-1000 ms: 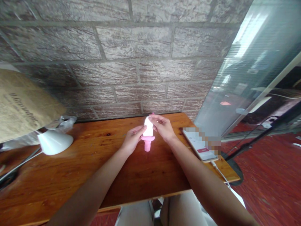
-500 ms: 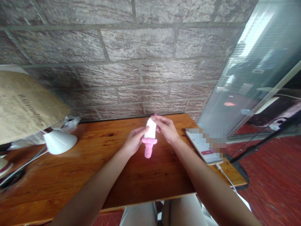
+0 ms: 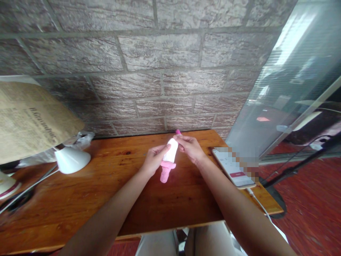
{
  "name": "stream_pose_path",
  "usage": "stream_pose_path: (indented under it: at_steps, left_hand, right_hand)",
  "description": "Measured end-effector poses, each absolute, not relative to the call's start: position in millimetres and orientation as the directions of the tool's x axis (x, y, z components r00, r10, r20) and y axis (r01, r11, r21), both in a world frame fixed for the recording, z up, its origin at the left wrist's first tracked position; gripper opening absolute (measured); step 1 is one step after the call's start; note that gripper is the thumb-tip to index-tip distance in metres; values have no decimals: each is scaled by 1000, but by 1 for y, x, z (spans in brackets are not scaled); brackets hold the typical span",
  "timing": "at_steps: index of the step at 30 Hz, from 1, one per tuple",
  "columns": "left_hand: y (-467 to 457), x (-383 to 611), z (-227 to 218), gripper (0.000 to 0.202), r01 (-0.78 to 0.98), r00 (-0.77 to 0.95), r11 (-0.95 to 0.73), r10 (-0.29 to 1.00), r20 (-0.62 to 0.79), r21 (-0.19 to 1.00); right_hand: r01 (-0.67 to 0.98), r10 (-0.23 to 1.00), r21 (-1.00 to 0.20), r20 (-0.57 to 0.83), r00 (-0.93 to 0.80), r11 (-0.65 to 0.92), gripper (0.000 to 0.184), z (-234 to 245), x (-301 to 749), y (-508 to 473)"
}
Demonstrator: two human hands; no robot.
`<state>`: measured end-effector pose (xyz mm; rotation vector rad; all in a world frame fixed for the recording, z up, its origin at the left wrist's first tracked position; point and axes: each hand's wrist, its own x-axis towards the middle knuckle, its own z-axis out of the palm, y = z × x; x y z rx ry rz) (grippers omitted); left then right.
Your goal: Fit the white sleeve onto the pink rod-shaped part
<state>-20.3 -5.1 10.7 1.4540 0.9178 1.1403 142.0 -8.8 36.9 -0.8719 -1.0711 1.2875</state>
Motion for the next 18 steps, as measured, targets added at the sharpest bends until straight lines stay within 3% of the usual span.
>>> stream_pose_path:
  at_steps: [7, 12, 18]
  left_hand:
    - [-8, -20, 15, 38, 5, 229, -209, 952, 203, 978]
    - [-7, -20, 14, 39, 0, 224, -215, 952, 209, 977]
    - [-6, -19, 15, 40, -59, 182, -168, 967, 176, 984]
  right_hand:
    - [-326, 997, -945, 2, -74, -22, 45, 37, 142, -9]
    - [-204, 990, -972, 129, -49, 116, 48, 35, 143, -9]
    - [-74, 985, -986, 153, -81, 147, 50, 36, 142, -11]
